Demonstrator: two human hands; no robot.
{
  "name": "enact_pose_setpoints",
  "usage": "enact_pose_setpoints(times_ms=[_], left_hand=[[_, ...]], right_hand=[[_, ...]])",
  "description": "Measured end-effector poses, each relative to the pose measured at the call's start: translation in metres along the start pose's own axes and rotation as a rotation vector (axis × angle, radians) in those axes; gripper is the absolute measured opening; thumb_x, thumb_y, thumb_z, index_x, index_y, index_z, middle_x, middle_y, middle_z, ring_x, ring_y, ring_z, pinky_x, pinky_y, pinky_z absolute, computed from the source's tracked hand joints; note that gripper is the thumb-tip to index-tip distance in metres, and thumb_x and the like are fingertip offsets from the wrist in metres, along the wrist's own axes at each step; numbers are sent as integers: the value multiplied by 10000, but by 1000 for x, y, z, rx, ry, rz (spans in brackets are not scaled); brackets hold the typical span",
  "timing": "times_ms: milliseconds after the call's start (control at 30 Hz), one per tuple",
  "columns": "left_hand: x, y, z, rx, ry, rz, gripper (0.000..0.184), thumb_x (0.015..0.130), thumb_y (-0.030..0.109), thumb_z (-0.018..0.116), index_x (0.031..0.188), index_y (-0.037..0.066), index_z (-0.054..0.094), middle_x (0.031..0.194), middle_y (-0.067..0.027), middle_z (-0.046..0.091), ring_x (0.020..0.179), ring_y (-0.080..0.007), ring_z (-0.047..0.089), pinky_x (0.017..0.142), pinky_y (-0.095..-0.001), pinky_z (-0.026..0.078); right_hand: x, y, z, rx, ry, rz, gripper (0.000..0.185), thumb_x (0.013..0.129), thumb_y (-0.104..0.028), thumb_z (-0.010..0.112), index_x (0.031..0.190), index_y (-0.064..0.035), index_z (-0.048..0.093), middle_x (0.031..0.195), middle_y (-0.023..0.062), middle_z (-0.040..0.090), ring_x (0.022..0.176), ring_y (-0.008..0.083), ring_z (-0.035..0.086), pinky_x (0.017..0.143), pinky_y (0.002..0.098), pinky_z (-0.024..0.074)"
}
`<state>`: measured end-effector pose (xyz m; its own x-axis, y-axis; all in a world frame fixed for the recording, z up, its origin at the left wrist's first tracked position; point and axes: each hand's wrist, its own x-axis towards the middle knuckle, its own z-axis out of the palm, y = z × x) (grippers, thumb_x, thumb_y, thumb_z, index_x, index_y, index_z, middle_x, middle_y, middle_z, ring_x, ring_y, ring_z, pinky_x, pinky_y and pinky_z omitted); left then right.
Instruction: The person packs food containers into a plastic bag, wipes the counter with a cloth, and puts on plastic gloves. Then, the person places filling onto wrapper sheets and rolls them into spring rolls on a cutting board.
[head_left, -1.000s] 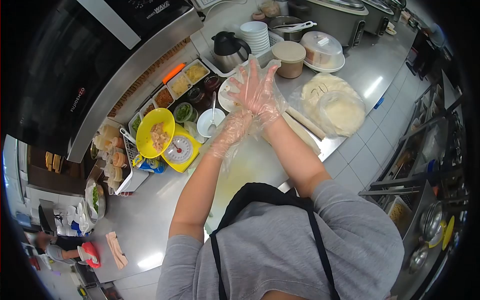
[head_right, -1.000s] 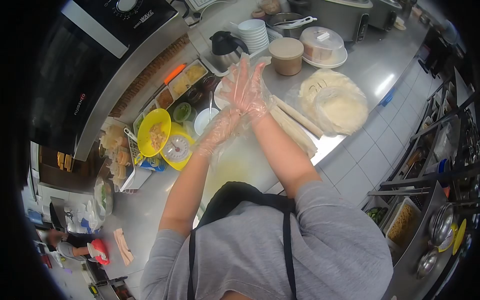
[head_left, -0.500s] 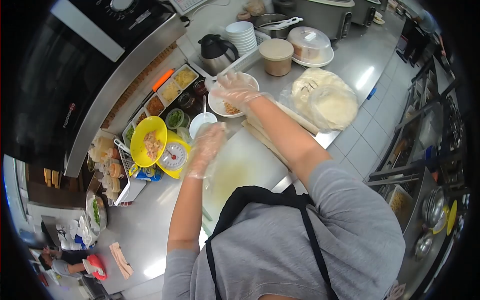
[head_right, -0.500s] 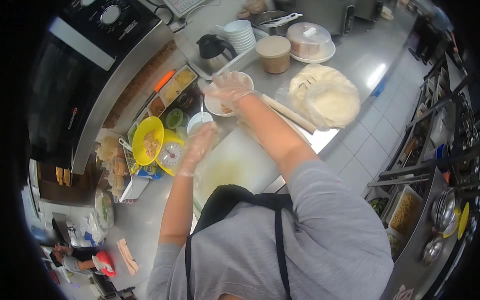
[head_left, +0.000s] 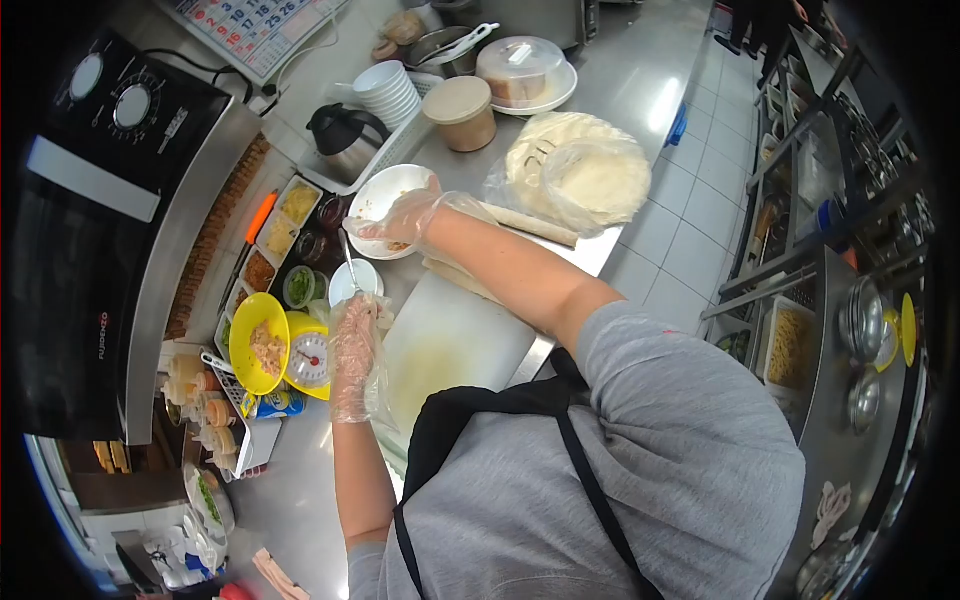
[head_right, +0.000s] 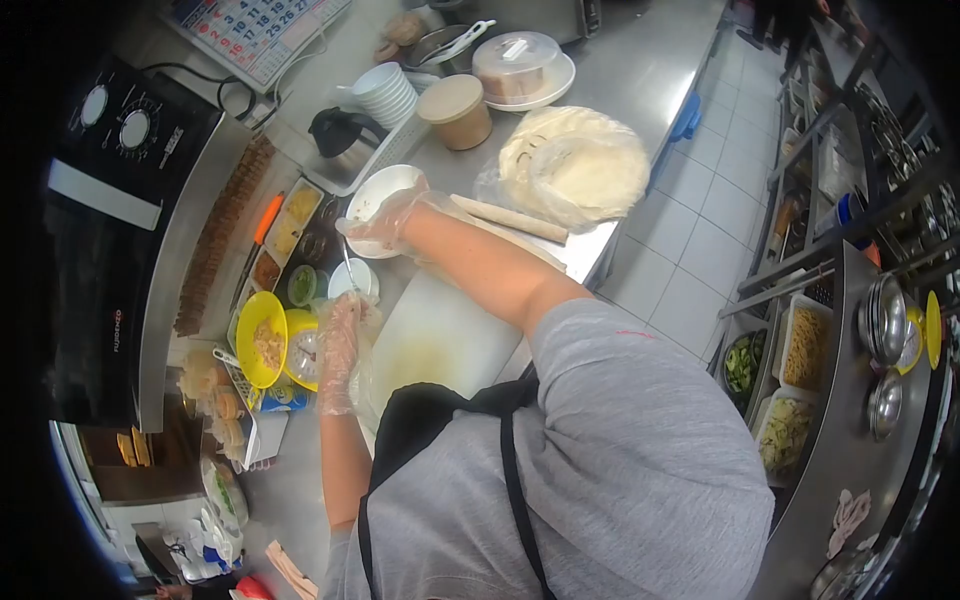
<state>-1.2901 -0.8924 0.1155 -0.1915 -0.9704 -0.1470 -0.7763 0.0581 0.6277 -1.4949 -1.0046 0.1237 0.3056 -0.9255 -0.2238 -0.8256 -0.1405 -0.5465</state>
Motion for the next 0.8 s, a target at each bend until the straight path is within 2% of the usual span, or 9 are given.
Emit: enact_pose_setpoints(times_ms=[100,167,200,267,333,467,533,633,800], left_hand=[[14,-7,14,-28,86,100,311,927,249,479,1104,11,572,1129,-178,572,1086,-329,514,941,-384,378],[20,-3,21,-93,179,153,291,922,236,486,1074,6,579,1091,-176,582,1061,-335,521,923,-396,384],[19,11,20,-30,215,230,271,912,223,498,1051,6,584,1066,-177,586,1039,-340,525,905,-406,389],[25,41,20,32,248,313,252,902,210,510,1028,6,588,1040,-177,590,1018,-345,528,887,-417,394],[35,74,28,95,271,513,233,863,206,563,998,21,605,994,-172,602,965,-353,540,861,-421,408],[42,154,58,174,202,647,211,823,219,618,932,38,622,931,-159,610,906,-344,555,831,-427,419],[57,181,83,201,182,901,220,782,223,664,926,58,642,853,-123,615,825,-309,575,781,-406,440],[92,200,138,219,96,1040,234,756,249,678,909,74,649,836,-108,622,824,-310,582,758,-409,439],[121,227,207,540,-46,1030,256,765,324,653,913,114,661,905,-85,621,911,-251,572,809,-423,392]], right_hand=[[-8,8,-14,100,77,-1,1011,724,-843,215,1359,-86,425,1416,166,376,1362,286,260,1110,488,74],[-29,21,-40,473,182,-119,994,750,-814,277,1370,-45,394,1427,175,356,1350,281,292,1122,380,119],[-27,34,-36,943,288,-306,867,839,-700,337,1352,-4,405,1362,168,442,1277,259,397,1097,319,201],[-12,80,-31,1479,412,-598,760,891,-631,366,1286,9,476,1203,137,553,1167,215,479,1048,363,294],[-80,109,-63,1648,454,-594,754,887,-664,312,1196,-14,537,1096,125,596,1046,220,543,1002,410,354],[-165,208,-76,1774,846,-550,591,908,-552,436,1126,-13,544,975,85,594,900,195,554,900,376,438],[-199,255,-76,1921,1065,-368,397,880,-435,581,1034,-68,573,938,40,585,840,167,554,831,334,467],[-245,313,-60,1966,806,-684,323,941,-345,504,1011,-33,555,913,58,593,786,163,570,789,302,491],[-281,335,-38,1917,1065,-299,210,938,-254,535,985,-51,561,884,35,584,746,124,546,708,256,478]])
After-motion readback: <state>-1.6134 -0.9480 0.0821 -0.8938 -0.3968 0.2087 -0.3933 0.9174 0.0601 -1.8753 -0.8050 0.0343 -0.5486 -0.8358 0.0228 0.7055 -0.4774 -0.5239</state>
